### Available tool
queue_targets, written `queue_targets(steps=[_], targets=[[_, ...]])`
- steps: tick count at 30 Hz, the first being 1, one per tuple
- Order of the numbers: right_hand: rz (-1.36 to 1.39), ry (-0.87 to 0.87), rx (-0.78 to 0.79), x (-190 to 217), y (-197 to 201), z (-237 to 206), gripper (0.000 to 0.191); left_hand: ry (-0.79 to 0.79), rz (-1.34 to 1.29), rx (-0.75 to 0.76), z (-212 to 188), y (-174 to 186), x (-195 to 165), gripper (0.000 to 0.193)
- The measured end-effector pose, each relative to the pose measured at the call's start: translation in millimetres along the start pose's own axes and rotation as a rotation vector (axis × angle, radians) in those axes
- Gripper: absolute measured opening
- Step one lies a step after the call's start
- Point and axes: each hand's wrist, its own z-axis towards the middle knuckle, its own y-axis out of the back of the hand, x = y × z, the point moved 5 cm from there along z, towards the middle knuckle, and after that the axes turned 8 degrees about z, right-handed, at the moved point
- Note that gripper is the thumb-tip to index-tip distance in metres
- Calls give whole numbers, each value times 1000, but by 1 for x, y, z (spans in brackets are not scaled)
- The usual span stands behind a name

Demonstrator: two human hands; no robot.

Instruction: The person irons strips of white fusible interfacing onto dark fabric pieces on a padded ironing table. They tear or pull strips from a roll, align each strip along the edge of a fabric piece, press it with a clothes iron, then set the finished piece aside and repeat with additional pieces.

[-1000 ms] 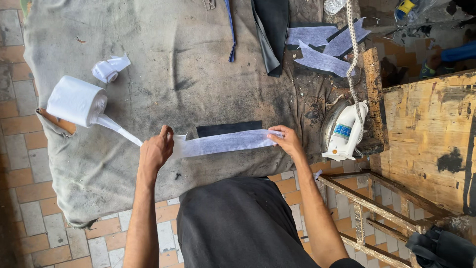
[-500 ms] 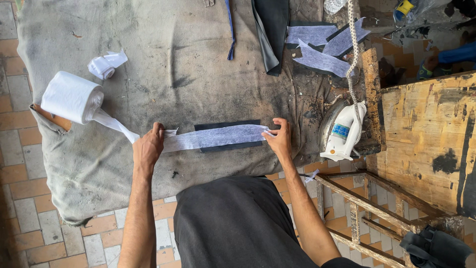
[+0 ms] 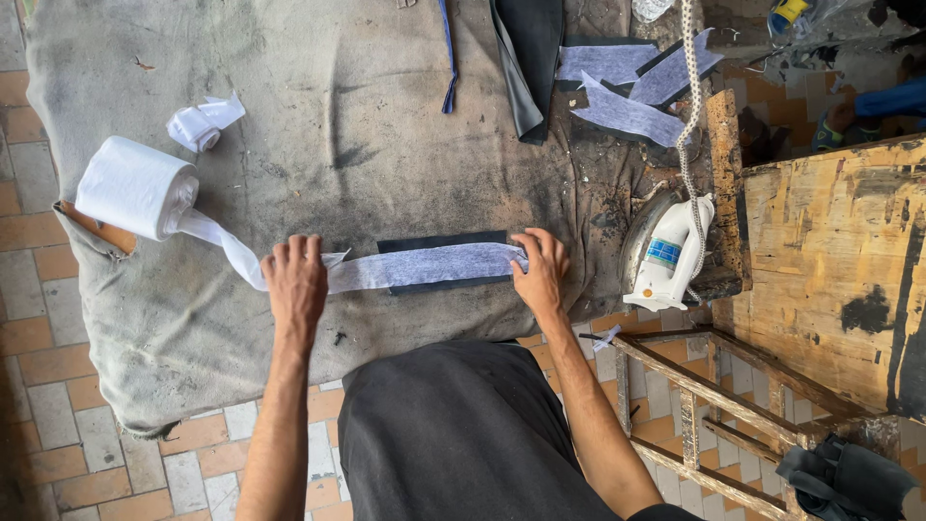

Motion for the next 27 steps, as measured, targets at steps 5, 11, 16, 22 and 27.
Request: queue_targets(steps=[5, 11, 16, 22, 27], targets=[[-42, 121, 167, 10, -17, -1, 54, -165, -135, -40, -17, 1, -66, 32], [-21, 22, 273, 2, -19, 15, 29, -110, -427, -56, -35, -1, -81, 36], [180, -87, 363, -11, -7, 26, 26, -95, -454, -76, -41, -5, -79, 41], [357, -187, 323, -18, -8, 30, 14, -86, -425, -54, -42, -11, -81, 39], [251, -138, 259, -14, -7, 35, 14, -94, -414, -29, -42, -13, -83, 38]])
